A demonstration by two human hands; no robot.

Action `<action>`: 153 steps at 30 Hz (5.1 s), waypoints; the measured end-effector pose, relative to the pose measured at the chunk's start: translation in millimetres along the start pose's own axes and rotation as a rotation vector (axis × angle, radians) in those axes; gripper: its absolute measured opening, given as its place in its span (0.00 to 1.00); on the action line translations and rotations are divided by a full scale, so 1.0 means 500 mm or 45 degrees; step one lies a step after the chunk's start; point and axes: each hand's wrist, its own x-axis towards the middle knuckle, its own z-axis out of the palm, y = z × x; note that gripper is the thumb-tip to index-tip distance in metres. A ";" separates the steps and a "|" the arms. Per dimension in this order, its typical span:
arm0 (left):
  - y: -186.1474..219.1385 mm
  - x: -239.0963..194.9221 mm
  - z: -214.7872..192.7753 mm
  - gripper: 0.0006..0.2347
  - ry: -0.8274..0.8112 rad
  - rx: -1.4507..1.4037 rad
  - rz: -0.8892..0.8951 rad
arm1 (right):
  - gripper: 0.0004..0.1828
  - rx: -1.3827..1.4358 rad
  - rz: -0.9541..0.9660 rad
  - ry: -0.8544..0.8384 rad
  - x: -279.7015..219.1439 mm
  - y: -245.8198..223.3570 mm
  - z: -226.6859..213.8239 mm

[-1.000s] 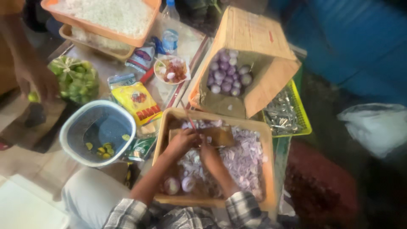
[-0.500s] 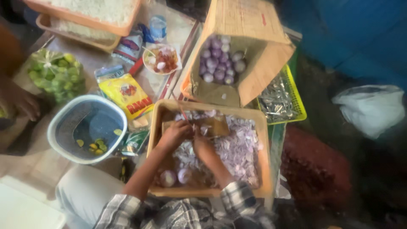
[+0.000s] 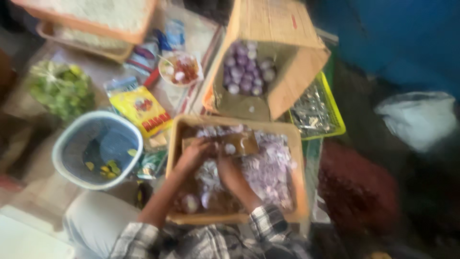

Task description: The person slices onions using a fixed blade on a wooden board. They pick up onions from a cardboard box, slice them against the blade, and gather the sliced pieces in a tray.

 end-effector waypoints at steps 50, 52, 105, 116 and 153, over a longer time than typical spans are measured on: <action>-0.030 -0.031 -0.003 0.15 0.087 -0.132 -0.173 | 0.28 -0.090 0.005 -0.171 0.009 -0.044 -0.019; -0.031 -0.028 -0.003 0.15 0.098 -0.104 -0.149 | 0.29 -0.044 0.058 -0.218 0.009 -0.045 -0.043; -0.059 -0.037 0.000 0.15 0.083 -0.034 0.005 | 0.34 -0.256 0.093 -0.194 -0.004 -0.055 -0.003; -0.058 -0.052 -0.007 0.13 -0.042 -0.002 -0.072 | 0.33 -0.115 0.112 -0.202 0.007 -0.038 0.025; 0.158 -0.238 -0.005 0.12 -0.532 0.660 -0.813 | 0.38 0.441 0.363 -0.221 -0.107 -0.061 -0.052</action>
